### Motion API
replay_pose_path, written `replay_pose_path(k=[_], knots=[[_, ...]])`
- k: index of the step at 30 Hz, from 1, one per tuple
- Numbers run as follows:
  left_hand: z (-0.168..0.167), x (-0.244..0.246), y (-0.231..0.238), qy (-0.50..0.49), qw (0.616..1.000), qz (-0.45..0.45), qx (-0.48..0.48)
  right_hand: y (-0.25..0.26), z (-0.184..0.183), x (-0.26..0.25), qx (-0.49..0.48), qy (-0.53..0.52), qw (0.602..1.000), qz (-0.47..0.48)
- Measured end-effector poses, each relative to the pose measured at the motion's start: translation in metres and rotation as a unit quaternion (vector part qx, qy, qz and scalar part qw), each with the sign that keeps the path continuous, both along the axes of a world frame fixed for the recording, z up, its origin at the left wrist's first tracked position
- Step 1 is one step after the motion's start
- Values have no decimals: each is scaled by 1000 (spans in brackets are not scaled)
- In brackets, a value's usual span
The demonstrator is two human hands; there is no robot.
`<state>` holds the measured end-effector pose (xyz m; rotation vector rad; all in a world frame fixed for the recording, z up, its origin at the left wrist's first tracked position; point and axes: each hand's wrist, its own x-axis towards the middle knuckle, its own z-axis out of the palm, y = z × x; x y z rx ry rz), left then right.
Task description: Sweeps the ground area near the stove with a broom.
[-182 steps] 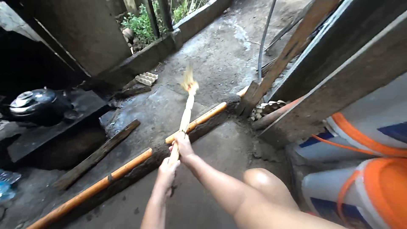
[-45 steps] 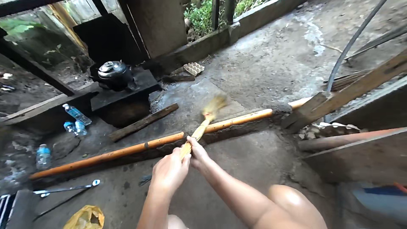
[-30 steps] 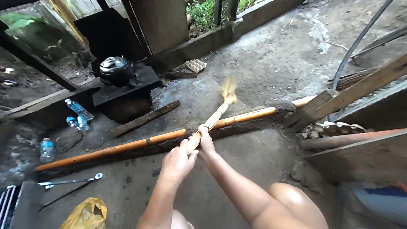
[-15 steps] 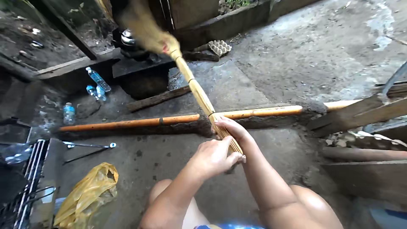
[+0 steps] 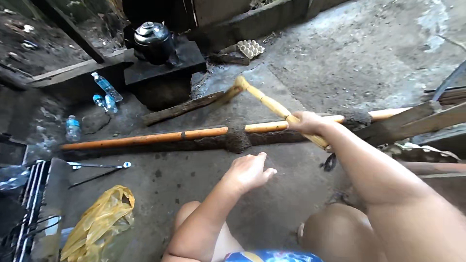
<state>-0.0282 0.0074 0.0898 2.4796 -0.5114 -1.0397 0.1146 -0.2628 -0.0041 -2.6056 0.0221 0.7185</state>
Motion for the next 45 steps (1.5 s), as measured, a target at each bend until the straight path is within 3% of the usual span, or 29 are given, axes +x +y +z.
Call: replay_pose_path(k=[2, 5, 8, 11, 13, 17, 23, 28, 31, 34, 37, 41, 45], knots=[[-3, 2, -5, 6, 1000, -6, 7, -9, 6, 1, 13, -53, 998, -30], [-9, 4, -11, 11, 1000, -11, 12, -10, -8, -5, 110, -106, 982, -112], [-16, 6, -13, 16, 1000, -11, 21, 6, -48, -13, 220, -115, 935, -254], [-26, 11, -13, 24, 999, -8, 33, 48, -67, -22, 284, -54, 885, -364], [-32, 13, -13, 26, 999, -7, 41, 77, -70, -28, 320, 2, 871, -373], [-36, 18, -17, 26, 998, 10, 52, 118, -65, -22, 298, 77, 897, -318], [-41, 22, -9, 3, 999, 39, 33, 106, -49, 0, 462, -17, 836, -297], [-45, 26, -8, 32, 996, 43, 78, 123, -66, -27, 406, -64, 832, -372], [-45, 29, -12, 30, 993, 64, 98, 143, -87, -46, 356, 20, 840, -410], [-45, 31, -12, 27, 993, 85, 80, 146, -94, -51, 378, 99, 842, -373], [-50, 31, -9, -5, 994, 110, 20, 128, -69, -30, 446, 59, 830, -329], [-57, 31, -5, -47, 989, 140, -19, 104, -41, -4, 524, -38, 772, -356], [-59, 34, -9, -37, 988, 151, -21, 113, -43, -20, 410, -91, 805, -418]])
